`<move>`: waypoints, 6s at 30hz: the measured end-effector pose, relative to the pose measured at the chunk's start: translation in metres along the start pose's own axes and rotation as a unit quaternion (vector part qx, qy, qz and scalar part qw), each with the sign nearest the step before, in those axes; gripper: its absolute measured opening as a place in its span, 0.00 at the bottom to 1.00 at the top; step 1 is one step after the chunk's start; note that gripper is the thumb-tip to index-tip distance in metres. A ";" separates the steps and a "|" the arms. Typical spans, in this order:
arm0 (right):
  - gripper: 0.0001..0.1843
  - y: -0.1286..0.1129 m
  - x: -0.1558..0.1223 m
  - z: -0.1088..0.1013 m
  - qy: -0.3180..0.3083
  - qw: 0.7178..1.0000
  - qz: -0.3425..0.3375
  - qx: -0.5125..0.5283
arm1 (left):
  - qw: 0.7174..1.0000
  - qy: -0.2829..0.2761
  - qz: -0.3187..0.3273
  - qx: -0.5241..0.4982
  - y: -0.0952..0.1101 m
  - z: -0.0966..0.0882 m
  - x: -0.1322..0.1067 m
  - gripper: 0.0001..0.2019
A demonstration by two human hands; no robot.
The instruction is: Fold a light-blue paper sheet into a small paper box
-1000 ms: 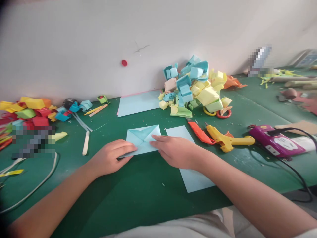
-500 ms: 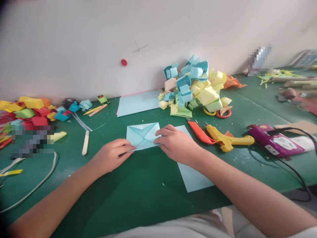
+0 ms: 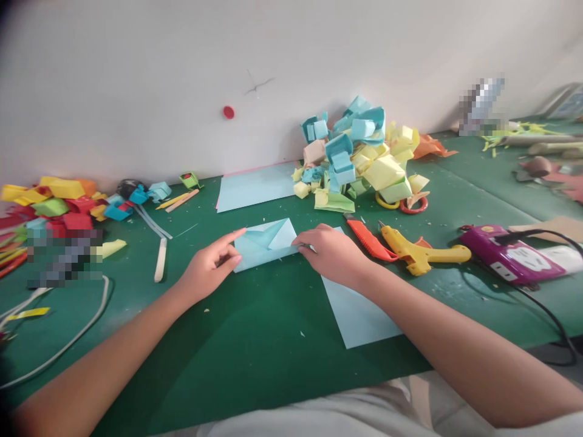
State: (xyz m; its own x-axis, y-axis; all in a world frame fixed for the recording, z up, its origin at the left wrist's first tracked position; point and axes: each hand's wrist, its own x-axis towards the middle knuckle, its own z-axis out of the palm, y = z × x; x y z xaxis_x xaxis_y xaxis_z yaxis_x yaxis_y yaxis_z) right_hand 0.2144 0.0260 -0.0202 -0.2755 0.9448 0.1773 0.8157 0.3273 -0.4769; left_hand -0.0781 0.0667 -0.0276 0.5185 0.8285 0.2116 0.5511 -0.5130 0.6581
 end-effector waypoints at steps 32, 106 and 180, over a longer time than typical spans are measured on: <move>0.30 0.009 0.005 0.004 -0.027 0.999 0.031 0.005 | 0.996 -0.031 -0.087 0.019 0.000 0.010 0.028 0.20; 0.36 -0.011 -0.040 0.023 -0.125 0.962 -0.188 -0.156 | 0.936 -0.117 0.111 0.314 0.034 0.043 -0.038 0.27; 0.43 -0.048 -0.045 0.017 -0.178 0.893 -0.177 -0.373 | 0.914 -0.199 0.141 0.325 0.038 0.017 -0.041 0.33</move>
State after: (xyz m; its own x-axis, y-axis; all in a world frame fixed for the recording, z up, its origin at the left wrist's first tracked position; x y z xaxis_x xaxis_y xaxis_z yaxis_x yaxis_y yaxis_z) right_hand 0.1792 -0.0318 -0.0199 -0.6192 0.7717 -0.1452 0.7206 0.6320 0.2851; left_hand -0.0670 0.0094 -0.0237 0.8257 0.5611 -0.0584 0.5629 -0.8262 0.0220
